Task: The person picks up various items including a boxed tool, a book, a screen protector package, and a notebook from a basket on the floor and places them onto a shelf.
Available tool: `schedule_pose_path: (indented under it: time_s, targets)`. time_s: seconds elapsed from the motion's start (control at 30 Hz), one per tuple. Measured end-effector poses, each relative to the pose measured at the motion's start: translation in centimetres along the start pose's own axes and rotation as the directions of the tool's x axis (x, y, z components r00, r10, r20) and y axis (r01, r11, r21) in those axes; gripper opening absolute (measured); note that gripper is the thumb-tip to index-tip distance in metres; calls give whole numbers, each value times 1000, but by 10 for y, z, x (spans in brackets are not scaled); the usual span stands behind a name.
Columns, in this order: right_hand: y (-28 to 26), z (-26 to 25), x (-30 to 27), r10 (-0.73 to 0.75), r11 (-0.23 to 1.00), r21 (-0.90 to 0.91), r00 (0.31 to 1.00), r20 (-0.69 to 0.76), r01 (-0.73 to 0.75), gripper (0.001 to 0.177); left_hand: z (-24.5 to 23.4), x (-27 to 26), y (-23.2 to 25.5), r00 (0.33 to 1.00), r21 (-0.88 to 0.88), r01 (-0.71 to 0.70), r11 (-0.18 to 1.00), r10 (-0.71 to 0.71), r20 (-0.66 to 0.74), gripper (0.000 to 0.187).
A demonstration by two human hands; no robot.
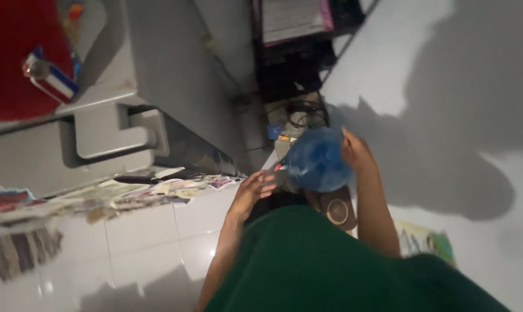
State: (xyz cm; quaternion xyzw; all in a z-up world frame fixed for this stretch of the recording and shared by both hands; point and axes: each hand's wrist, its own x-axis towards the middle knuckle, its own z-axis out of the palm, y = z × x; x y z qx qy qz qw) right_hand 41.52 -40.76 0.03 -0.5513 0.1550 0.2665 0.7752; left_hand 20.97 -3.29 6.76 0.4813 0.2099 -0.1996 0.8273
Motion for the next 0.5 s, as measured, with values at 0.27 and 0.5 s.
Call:
schedule_pose_path:
  time_s: [0.27,0.5]
  targets:
    - [99,-80,-245,87,961,271,876,-475,52,57,4,55,0,943,177,93,980,-144,299,46]
    - [256,-29,-335,-78,847,282,630,-772,451,44,-25,56,-14,828,295,111,949,-253,501,47]
